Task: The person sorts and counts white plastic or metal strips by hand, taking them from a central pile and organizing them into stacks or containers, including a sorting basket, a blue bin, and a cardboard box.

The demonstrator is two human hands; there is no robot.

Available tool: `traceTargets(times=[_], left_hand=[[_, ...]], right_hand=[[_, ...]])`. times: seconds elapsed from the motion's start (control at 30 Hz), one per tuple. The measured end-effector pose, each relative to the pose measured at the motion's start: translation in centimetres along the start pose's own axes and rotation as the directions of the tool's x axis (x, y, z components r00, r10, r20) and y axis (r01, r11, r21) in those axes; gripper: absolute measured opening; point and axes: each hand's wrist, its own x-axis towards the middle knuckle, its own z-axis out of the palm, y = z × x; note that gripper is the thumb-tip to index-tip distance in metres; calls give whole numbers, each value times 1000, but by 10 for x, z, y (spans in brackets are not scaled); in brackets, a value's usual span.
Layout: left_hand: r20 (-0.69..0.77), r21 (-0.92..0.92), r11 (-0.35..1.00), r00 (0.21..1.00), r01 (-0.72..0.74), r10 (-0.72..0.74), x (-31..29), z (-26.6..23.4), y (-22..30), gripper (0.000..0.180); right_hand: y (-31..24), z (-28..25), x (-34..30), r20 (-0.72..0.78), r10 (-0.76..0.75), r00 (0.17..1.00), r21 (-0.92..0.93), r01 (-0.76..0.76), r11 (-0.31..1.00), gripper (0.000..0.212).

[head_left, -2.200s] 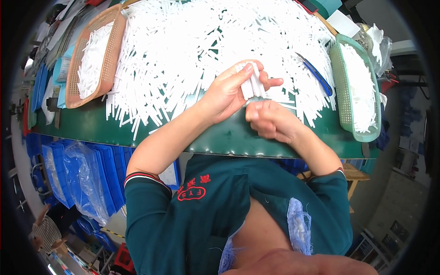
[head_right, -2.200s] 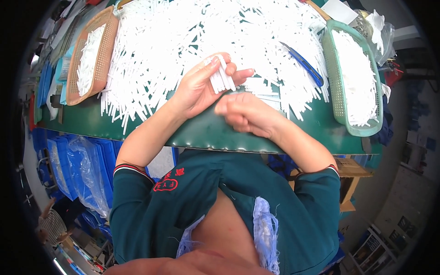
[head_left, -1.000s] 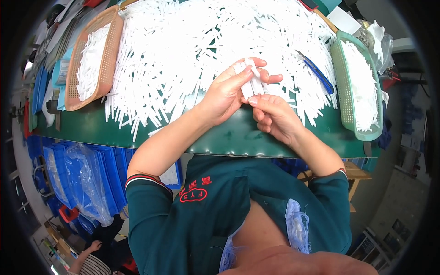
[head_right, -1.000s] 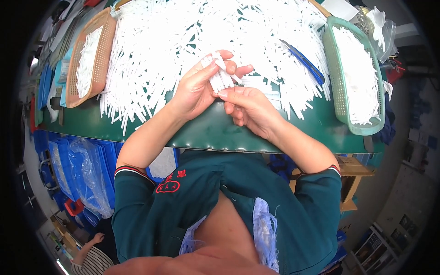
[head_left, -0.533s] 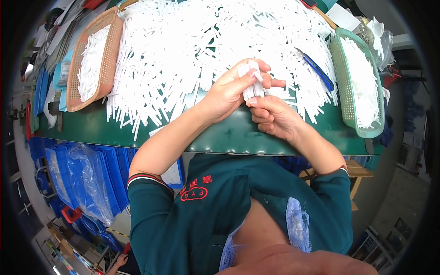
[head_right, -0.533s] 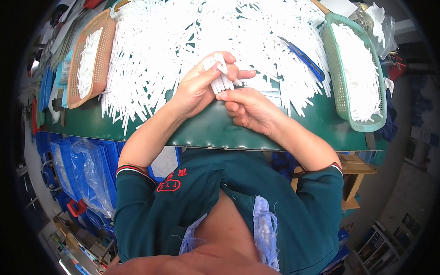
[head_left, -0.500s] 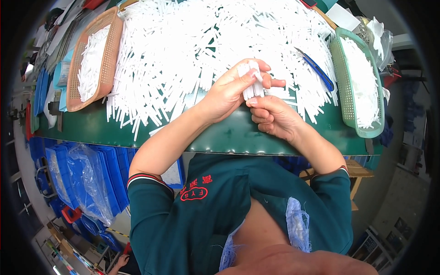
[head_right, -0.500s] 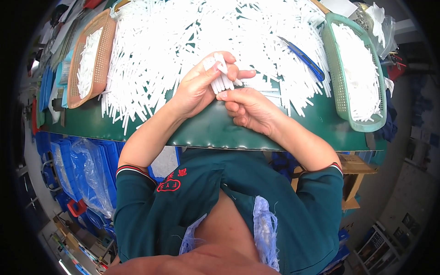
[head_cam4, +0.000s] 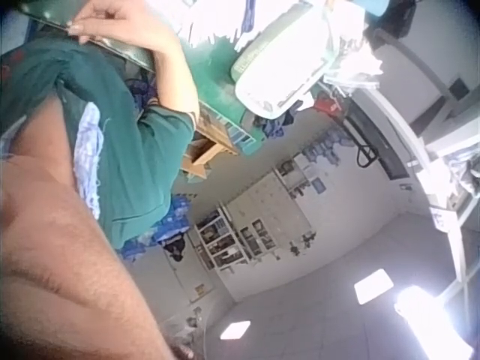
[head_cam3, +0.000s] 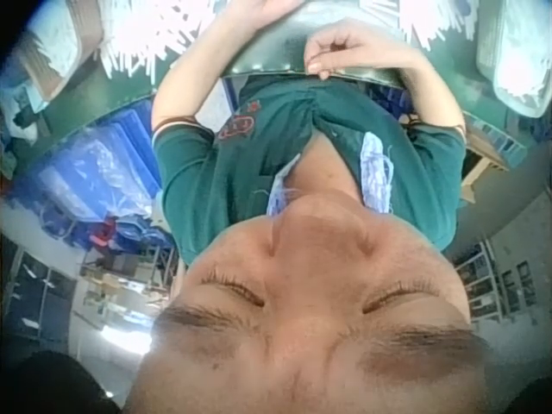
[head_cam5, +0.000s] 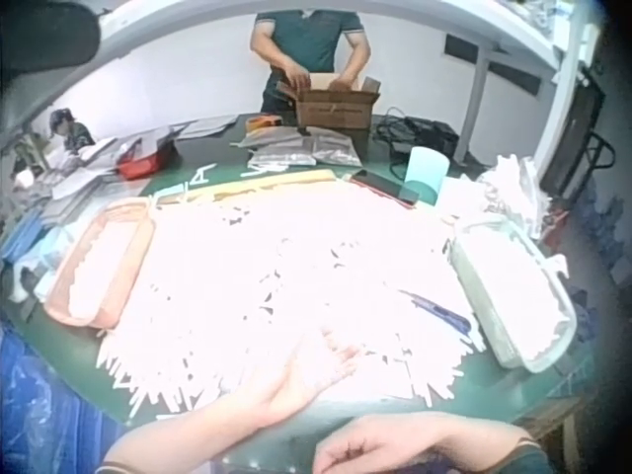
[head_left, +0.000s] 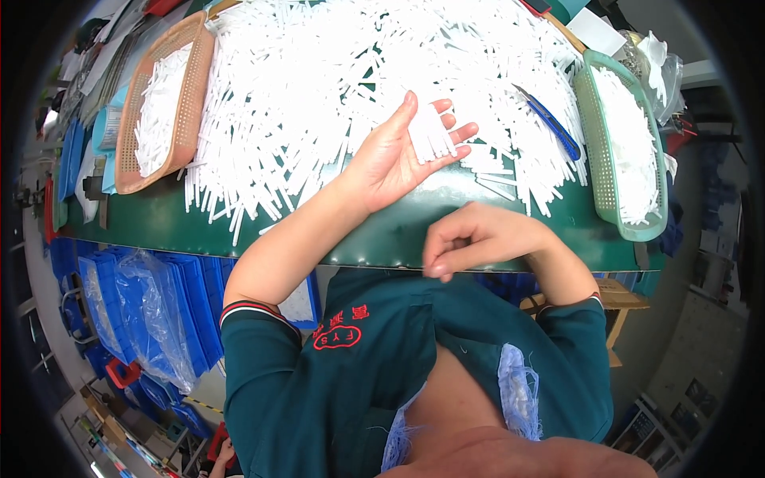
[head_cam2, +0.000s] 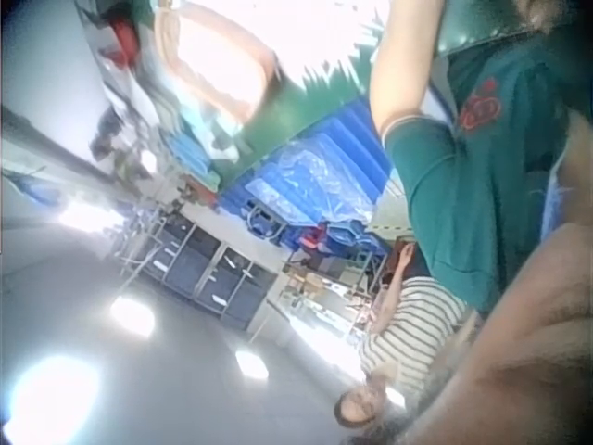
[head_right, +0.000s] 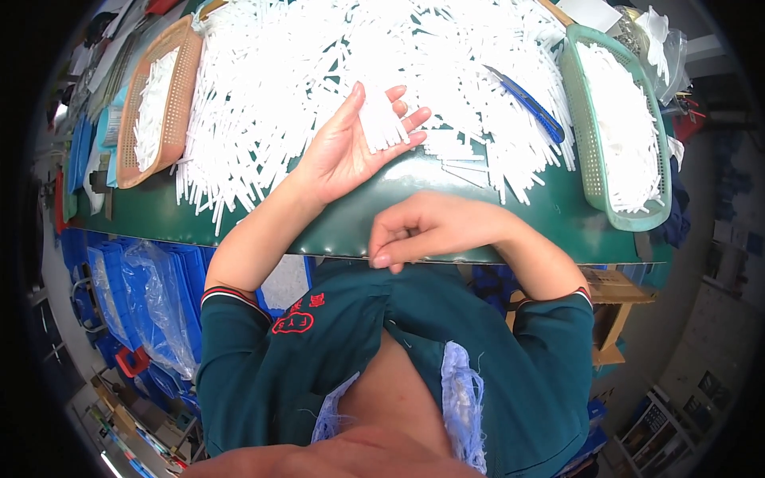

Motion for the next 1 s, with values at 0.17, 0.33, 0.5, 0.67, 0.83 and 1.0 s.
traceTargets(times=[0.17, 0.33, 0.5, 0.67, 0.83, 1.0], left_hand=[[-74, 97, 993, 996, 66, -59, -4, 12, -1, 64], [-17, 151, 975, 986, 166, -165, -5, 14, 0, 82], [55, 177, 962, 973, 210, -222, -8, 17, -4, 92], [11, 234, 944, 970, 233, -243, -10, 20, -4, 95], [6, 265, 935, 970, 234, -244, -9, 16, -5, 97], [5, 285, 930, 970, 232, -244, -9, 15, -6, 98]], right_hand=[[7, -25, -19, -464, -503, 729, 56, 591, 805, 29], [1, -36, -17, -481, -686, 546, -735, 176, 655, 86], [2, -27, 0, -448, -652, 611, -833, -22, 552, 82], [7, -26, -1, -578, -504, 641, -699, -72, 711, 76], [6, -27, -2, -569, -505, 649, -728, -113, 676, 69], [4, -26, -3, -611, -452, 650, -657, -97, 748, 66]])
